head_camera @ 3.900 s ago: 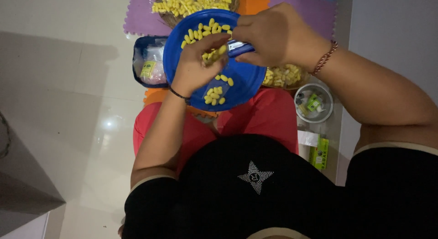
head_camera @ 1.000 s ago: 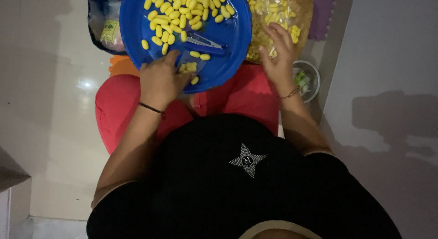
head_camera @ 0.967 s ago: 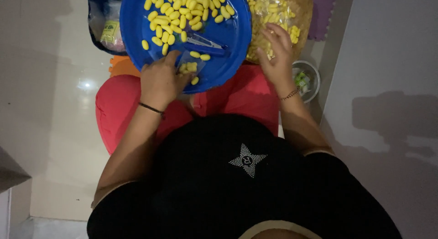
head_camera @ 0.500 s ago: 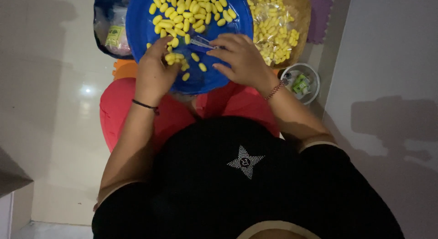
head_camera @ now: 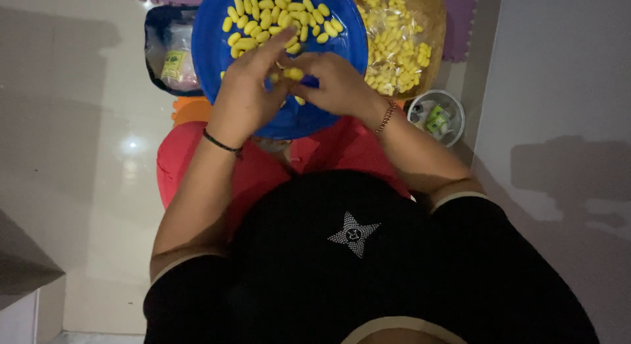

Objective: Sorting yellow snacks into a blue plate and using a stapler to close small bags.

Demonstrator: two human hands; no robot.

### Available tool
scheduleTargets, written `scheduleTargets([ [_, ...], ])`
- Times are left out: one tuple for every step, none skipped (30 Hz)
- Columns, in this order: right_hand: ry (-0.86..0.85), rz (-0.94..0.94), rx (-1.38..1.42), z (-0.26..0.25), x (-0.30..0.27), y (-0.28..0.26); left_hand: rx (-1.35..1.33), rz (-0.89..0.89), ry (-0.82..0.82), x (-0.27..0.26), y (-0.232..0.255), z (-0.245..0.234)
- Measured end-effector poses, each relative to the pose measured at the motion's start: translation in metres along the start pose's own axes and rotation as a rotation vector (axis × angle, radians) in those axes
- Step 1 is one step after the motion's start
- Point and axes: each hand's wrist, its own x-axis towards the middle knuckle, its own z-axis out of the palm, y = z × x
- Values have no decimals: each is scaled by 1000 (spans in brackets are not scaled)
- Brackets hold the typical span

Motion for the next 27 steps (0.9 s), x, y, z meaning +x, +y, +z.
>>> scheduleTargets([
  [2,0,0,3,-2,3,1,2,-1,0,-7,5],
  [79,39,128,7,-4,5,-126,-51,69,0,-13,10],
  [155,77,257,10,-5,7,-254,-105,139,-1,-20,14],
  [159,74,255,12,-6,9,-252,-100,139,-3,-26,22],
  [211,86,215,14,-7,11,-375,-160,148,-5,-32,29],
  [263,99,175,16,-8,13,-498,-222,156,-7,-38,36],
  [266,97,173,15,-6,11,-497,-218,156,-8,-40,41],
  [259,118,165,14,-5,8,-581,-256,166,-10,-42,46],
  [251,140,157,13,-4,5,-665,-294,176,-12,-45,50],
  [252,138,155,10,-3,0,-665,-291,177,-13,-47,53],
  [252,146,121,7,-2,-5,-797,-335,175,-15,-50,55],
  [252,153,85,4,0,-11,-929,-377,172,-16,-53,58],
  [253,150,82,2,-3,-11,-929,-373,173,-17,-51,56],
  [297,53,60,-1,-7,-11,-876,-323,192,-16,-49,54],
  [339,-44,36,-3,-10,-11,-823,-273,211,-16,-46,52],
  [343,-46,32,-6,-8,-16,-824,-266,209,-17,-47,52],
  [334,-83,-123,-10,-6,-20,-879,-303,188,-18,-47,52],
  [324,-117,-278,-13,-6,-25,-933,-340,164,-20,-46,52],
  [329,-117,-283,-14,-5,-29,-933,-334,160,-21,-44,51],
  [317,-132,-305,-15,-3,-32,-955,-299,135,-22,-42,50],
  [304,-147,-328,-16,-2,-35,-977,-264,109,-23,-40,50],
  [310,-145,-333,-17,-2,-38,-978,-258,103,-24,-42,52],
  [272,-125,-365,-19,-2,-41,-978,-275,154,-25,-43,55],
  [234,-101,-396,-19,-2,-44,-979,-294,204,-27,-45,58],
  [239,-97,-400,-19,-3,-49,-981,-290,198,-30,-46,58],
  [257,-117,-379,-21,-2,-55,-982,-337,212,-31,-47,58],
  [275,-136,-357,-21,-2,-60,-982,-385,226,-33,-48,57],
])
